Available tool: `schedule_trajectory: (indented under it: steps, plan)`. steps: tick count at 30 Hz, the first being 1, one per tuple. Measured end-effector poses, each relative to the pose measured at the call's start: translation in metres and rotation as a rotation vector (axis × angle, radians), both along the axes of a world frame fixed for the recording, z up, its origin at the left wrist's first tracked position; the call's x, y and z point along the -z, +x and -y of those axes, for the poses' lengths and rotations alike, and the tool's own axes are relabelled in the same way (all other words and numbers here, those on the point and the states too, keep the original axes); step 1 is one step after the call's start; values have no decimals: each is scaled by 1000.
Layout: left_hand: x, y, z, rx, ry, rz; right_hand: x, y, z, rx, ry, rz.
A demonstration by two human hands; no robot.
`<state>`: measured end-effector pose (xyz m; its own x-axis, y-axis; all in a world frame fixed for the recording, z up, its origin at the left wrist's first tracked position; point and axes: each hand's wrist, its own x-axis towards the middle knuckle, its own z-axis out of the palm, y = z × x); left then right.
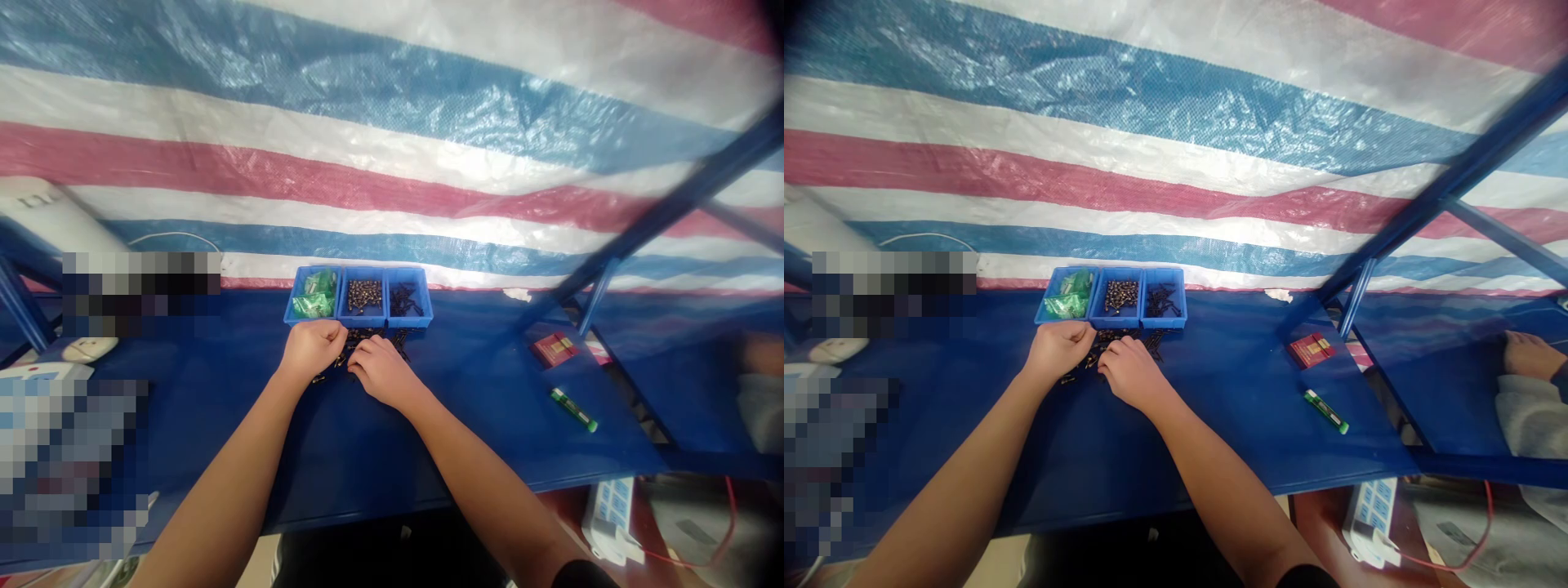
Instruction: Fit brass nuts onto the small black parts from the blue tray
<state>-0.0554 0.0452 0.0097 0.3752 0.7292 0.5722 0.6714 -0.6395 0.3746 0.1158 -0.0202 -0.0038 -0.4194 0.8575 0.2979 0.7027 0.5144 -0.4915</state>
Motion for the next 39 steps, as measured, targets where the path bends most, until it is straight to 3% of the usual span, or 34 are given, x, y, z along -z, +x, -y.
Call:
schedule_trajectory:
  steps: [6,11,16,20,23,30,39]
  plan:
    - [-6,8,10,-4,-138,-1,-7,7,-3,149,-40,-427]
    - [-9,11,17,148,-235,36,-7,9,-11,339,-182,-867]
    - [-3,14,17,188,-216,66,-9,7,-14,341,-321,-1209]
    - [0,14,17,168,-133,140,-13,7,-14,355,-362,-1265]
    - [-1,16,18,206,-169,174,-14,8,-14,395,-322,-1287]
    - [0,18,19,155,-105,169,-10,9,-15,389,-342,-1179]
    - [-1,14,17,167,-201,181,-14,8,-11,261,-309,-1151]
